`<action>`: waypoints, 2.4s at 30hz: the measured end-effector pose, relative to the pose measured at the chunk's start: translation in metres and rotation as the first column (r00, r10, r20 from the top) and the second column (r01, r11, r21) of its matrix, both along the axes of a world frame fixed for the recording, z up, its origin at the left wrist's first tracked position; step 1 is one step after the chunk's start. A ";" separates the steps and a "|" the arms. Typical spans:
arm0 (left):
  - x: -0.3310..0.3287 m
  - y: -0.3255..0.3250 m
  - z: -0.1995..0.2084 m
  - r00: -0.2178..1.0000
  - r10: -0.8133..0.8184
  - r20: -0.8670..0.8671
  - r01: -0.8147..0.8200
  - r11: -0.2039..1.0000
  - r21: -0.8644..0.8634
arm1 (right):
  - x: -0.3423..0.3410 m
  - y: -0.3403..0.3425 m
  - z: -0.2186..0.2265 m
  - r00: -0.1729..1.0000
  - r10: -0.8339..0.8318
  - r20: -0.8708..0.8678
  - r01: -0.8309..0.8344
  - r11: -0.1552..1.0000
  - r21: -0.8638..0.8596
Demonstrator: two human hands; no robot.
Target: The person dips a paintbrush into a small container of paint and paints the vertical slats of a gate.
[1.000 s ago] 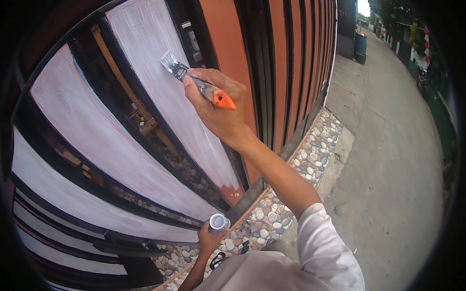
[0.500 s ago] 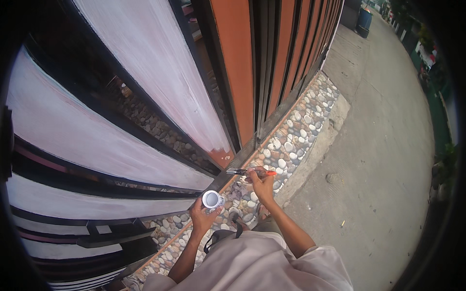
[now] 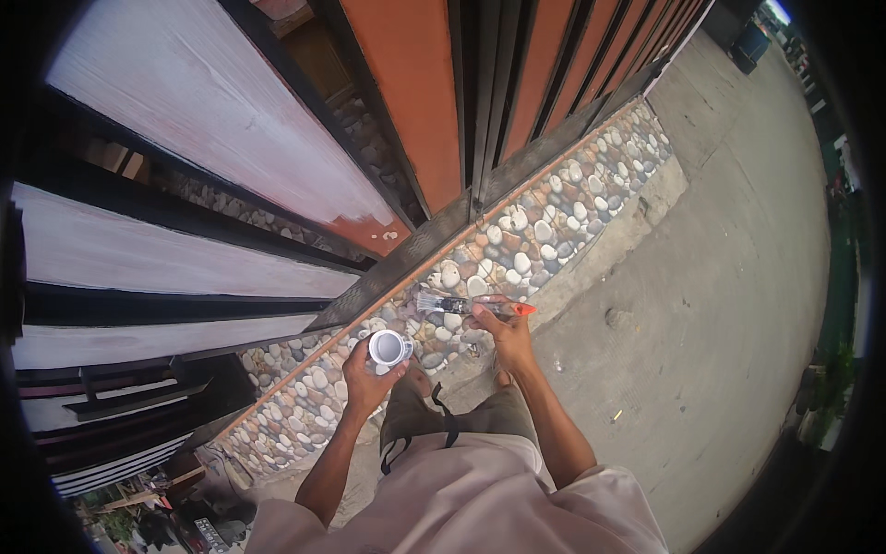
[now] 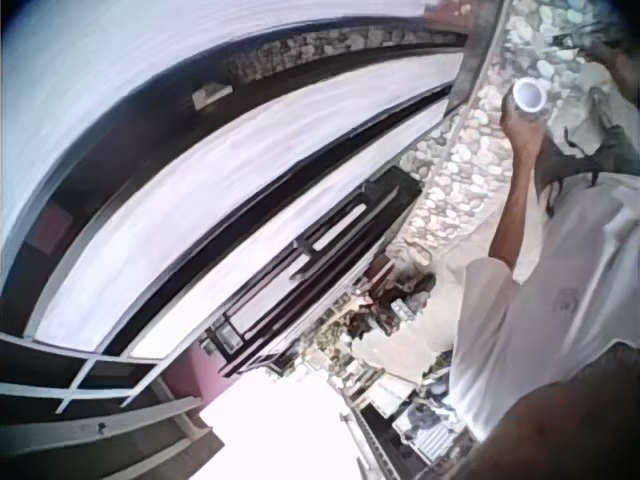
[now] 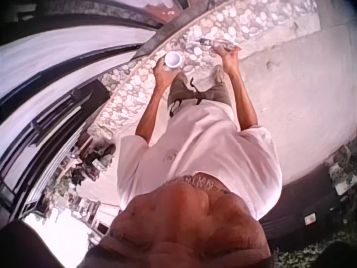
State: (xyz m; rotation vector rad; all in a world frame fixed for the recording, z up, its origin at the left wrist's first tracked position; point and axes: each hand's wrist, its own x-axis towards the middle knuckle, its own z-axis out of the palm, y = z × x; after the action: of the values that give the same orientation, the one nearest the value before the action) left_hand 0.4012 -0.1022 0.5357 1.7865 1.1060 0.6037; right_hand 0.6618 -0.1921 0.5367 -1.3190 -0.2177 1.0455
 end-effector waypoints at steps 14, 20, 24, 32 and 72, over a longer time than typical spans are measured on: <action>0.078 -0.030 -0.250 0.985 0.159 0.072 -0.158 0.987 -0.019 | 0.072 -0.004 -0.177 0.981 0.191 0.024 -0.190 0.981 -0.031; 0.071 -0.006 -0.396 0.985 0.171 0.030 -0.173 0.982 0.080 | 0.072 0.039 -0.311 0.940 0.329 0.095 -0.335 0.940 0.064; 0.066 0.009 -0.468 0.984 0.173 0.035 -0.176 0.977 0.122 | 0.065 0.071 -0.381 0.859 0.420 0.293 -0.477 0.864 0.158; 0.073 0.013 -0.544 0.972 0.226 0.057 -0.233 0.942 0.242 | 0.043 0.089 -0.434 0.408 0.372 0.834 -0.716 0.697 0.039; 0.073 -0.013 -0.533 0.967 0.248 0.053 -0.254 0.935 0.248 | 0.015 0.084 -0.443 0.081 0.466 0.881 -0.729 0.631 -0.267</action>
State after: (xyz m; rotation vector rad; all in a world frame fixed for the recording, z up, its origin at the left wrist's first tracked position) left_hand 0.4738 -0.1153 0.0029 1.8602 1.3018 0.9521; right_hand 0.6767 -0.1081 0.0936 -1.4574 -1.9097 0.7444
